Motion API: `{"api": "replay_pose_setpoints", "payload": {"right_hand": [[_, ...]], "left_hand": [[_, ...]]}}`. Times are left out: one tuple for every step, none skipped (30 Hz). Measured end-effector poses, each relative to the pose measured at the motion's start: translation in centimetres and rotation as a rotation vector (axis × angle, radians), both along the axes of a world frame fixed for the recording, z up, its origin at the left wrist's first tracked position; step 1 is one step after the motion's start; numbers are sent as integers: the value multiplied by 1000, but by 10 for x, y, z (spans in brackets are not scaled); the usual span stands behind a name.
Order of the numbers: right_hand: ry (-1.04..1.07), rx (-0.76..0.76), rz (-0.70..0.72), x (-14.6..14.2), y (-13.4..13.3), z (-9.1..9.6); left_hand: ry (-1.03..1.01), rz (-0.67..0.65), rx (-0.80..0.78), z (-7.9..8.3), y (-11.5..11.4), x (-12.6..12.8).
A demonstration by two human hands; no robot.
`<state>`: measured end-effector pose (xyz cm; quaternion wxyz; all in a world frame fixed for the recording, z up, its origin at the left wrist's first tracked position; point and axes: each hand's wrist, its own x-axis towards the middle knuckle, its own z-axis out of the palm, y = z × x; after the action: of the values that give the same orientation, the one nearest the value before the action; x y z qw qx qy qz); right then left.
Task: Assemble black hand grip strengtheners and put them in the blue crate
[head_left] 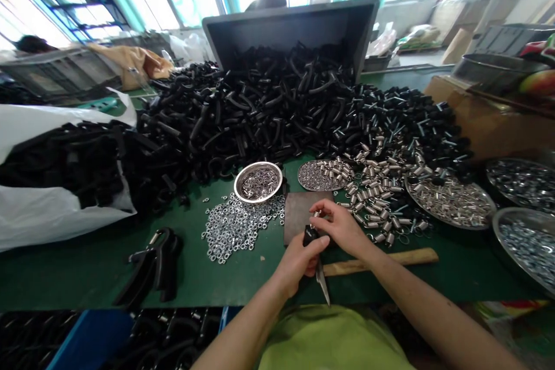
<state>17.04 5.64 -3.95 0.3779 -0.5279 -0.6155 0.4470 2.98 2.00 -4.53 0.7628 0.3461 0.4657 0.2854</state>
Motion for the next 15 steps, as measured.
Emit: {"api": "replay_pose_setpoints", "payload": {"right_hand": [[-26,-5,-6,9,-1,-2],[-88,8,-21,20,-2,-3],[-189,38,-38,32,-5,-4],[-324,78,-46,44,-9,-5],[-480,115,-37,56,-14,-6],[-639,139,-9,65,-20,-7],[-782,146,27,73,-25,-10],[-898,144,54,77,-30,-13],[-984,139,67,79,-34,-17],[-1045,137,68,80,-37,-21],[-1084,144,61,78,-39,-24],[-1105,154,57,76,-39,-27],[-1107,165,55,74,-39,-29],[-1091,177,51,71,-37,-29],[-1049,187,43,69,-35,-28]], "left_hand": [[-51,-6,-19,-1,0,-2],[-105,0,-40,-3,1,-4],[-149,20,-56,-5,2,-6],[-175,51,-61,-8,4,-9],[-181,86,-55,-10,6,-11],[-173,118,-41,-11,7,-13],[-160,141,-24,-13,9,-15],[-145,156,-6,-13,10,-16],[-133,167,10,-14,11,-16],[-121,174,22,-14,12,-16],[-109,178,32,-15,13,-15],[-94,180,37,-15,13,-14],[-79,178,38,-15,13,-12],[-65,173,35,-15,13,-11],[-57,169,28,-15,13,-10]]}}
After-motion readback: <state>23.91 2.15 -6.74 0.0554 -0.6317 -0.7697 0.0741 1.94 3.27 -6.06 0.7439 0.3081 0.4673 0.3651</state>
